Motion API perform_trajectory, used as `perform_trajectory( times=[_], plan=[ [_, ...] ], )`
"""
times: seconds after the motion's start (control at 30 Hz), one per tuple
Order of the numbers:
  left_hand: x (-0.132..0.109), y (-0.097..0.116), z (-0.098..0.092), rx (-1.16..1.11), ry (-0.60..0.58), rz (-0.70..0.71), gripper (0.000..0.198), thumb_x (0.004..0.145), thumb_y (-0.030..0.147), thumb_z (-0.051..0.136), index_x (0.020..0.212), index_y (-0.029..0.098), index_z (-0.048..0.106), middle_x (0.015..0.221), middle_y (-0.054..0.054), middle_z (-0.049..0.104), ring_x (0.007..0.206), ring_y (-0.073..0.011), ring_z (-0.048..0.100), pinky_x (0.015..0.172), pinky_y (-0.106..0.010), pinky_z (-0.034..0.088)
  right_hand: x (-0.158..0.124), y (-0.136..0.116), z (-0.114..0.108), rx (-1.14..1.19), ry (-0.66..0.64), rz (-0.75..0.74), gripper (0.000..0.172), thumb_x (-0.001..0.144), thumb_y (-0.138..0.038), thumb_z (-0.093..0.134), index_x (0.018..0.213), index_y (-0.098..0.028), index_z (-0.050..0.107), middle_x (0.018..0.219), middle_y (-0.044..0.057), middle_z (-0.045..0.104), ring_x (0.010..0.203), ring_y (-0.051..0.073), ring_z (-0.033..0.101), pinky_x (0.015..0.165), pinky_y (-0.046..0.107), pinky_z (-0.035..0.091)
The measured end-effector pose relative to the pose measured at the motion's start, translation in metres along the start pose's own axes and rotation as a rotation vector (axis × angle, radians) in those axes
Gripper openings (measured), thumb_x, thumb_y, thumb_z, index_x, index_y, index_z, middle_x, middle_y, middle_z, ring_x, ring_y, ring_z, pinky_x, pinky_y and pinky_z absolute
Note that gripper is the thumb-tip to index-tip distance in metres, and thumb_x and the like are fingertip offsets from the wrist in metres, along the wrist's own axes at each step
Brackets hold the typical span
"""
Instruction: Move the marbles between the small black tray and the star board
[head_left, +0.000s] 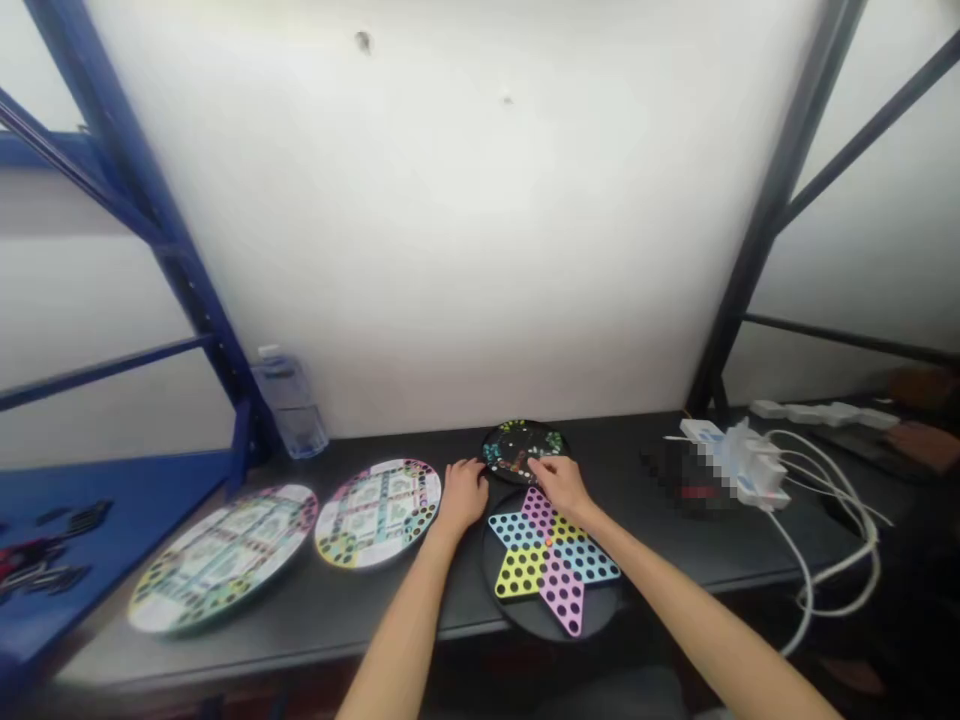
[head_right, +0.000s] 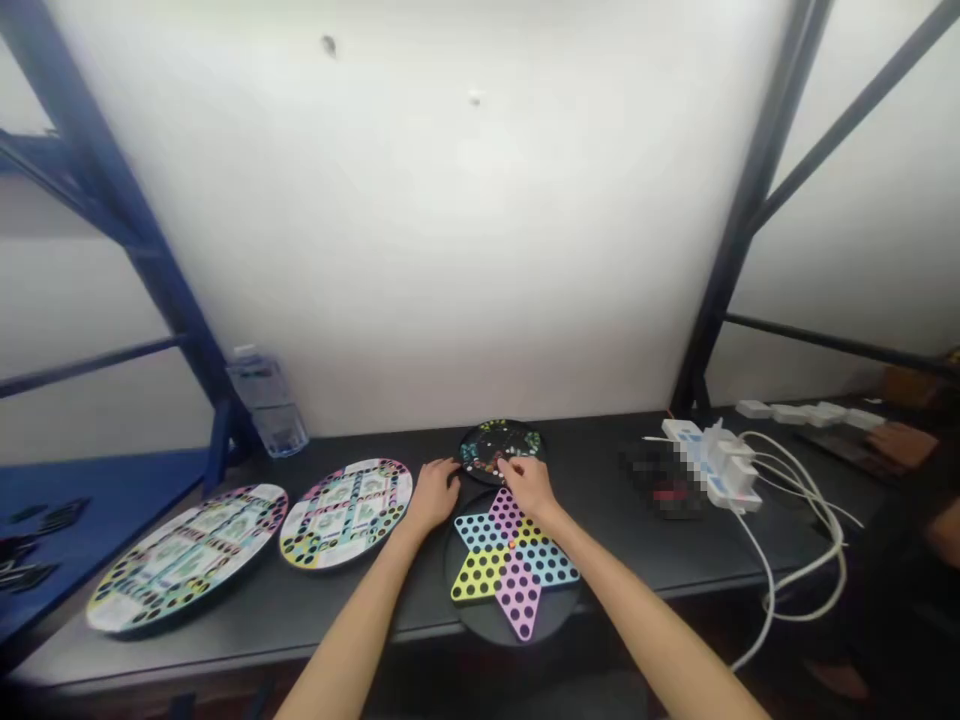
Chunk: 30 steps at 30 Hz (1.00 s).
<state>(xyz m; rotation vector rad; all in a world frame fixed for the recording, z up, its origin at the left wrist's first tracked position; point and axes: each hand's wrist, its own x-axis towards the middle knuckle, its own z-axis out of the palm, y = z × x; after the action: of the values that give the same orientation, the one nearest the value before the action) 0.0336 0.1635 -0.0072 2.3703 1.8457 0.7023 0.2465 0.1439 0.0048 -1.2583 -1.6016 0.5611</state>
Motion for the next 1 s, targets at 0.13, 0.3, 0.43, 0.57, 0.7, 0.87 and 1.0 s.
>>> perform_trajectory(
  times=[0.13, 0.3, 0.43, 0.57, 0.7, 0.87, 1.0],
  plan=[
    [0.001, -0.001, 0.002, 0.010, 0.032, 0.009, 0.037, 0.088, 0.017, 0.048, 0.120, 0.019, 0.067, 0.133, -0.011, 0.063, 0.128, -0.0271, 0.051, 0.112, -0.045, 0.030, 0.000, 0.001, -0.003, 0.159, -0.036, 0.100, 0.052, 0.090, -0.056, 0.047, 0.051, -0.021, 0.049, 0.044, -0.001, 0.048, 0.043, 0.013, 0.045, 0.050, 0.025, 0.037],
    [0.001, -0.003, 0.003, 0.016, 0.048, 0.017, 0.036, 0.088, 0.018, 0.049, 0.118, 0.020, 0.068, 0.132, -0.011, 0.063, 0.128, -0.0267, 0.052, 0.111, -0.044, 0.031, 0.003, 0.006, -0.004, 0.278, -0.034, 0.141, 0.053, 0.088, -0.058, 0.049, 0.051, -0.020, 0.051, 0.043, -0.001, 0.049, 0.040, 0.012, 0.048, 0.048, 0.024, 0.039],
    [0.001, -0.003, 0.004, 0.014, 0.049, 0.014, 0.036, 0.088, 0.017, 0.049, 0.118, 0.019, 0.068, 0.132, -0.011, 0.063, 0.127, -0.0271, 0.052, 0.111, -0.045, 0.031, 0.008, 0.012, -0.003, 0.472, 0.003, 0.239, 0.050, 0.084, -0.060, 0.055, 0.054, -0.020, 0.051, 0.046, -0.001, 0.049, 0.039, 0.012, 0.046, 0.044, 0.025, 0.038],
    [0.001, -0.003, 0.004, 0.008, 0.052, 0.013, 0.036, 0.088, 0.017, 0.050, 0.118, 0.020, 0.068, 0.132, -0.011, 0.063, 0.127, -0.0272, 0.052, 0.111, -0.045, 0.031, 0.014, 0.017, -0.012, 0.587, 0.045, 0.273, 0.046, 0.082, -0.059, 0.057, 0.057, -0.020, 0.050, 0.048, -0.002, 0.048, 0.041, 0.011, 0.045, 0.044, 0.025, 0.040],
    [0.001, -0.004, 0.005, 0.006, 0.056, 0.017, 0.036, 0.088, 0.018, 0.050, 0.119, 0.020, 0.068, 0.132, -0.010, 0.063, 0.127, -0.0268, 0.052, 0.112, -0.045, 0.030, 0.016, 0.021, -0.035, 0.365, -0.017, 0.160, 0.034, 0.075, -0.048, 0.067, 0.062, -0.019, 0.056, 0.056, -0.001, 0.056, 0.051, 0.012, 0.050, 0.053, 0.025, 0.045],
    [0.003, -0.005, 0.007, 0.004, 0.056, 0.029, 0.035, 0.088, 0.017, 0.048, 0.117, 0.020, 0.069, 0.131, -0.010, 0.064, 0.126, -0.0259, 0.053, 0.111, -0.044, 0.032, 0.008, 0.032, -0.058, 0.155, -0.258, 0.010, 0.022, 0.064, -0.024, 0.071, 0.085, -0.017, 0.066, 0.079, 0.001, 0.068, 0.069, 0.015, 0.059, 0.068, 0.027, 0.049],
    [0.003, -0.005, 0.006, 0.009, 0.059, 0.032, 0.035, 0.088, 0.017, 0.048, 0.117, 0.019, 0.069, 0.130, -0.011, 0.064, 0.125, -0.0258, 0.054, 0.110, -0.043, 0.032, 0.003, 0.044, -0.058, 0.198, -0.313, 0.046, 0.021, 0.064, -0.021, 0.070, 0.084, -0.016, 0.066, 0.078, 0.002, 0.068, 0.068, 0.014, 0.059, 0.068, 0.027, 0.049]
  ],
)
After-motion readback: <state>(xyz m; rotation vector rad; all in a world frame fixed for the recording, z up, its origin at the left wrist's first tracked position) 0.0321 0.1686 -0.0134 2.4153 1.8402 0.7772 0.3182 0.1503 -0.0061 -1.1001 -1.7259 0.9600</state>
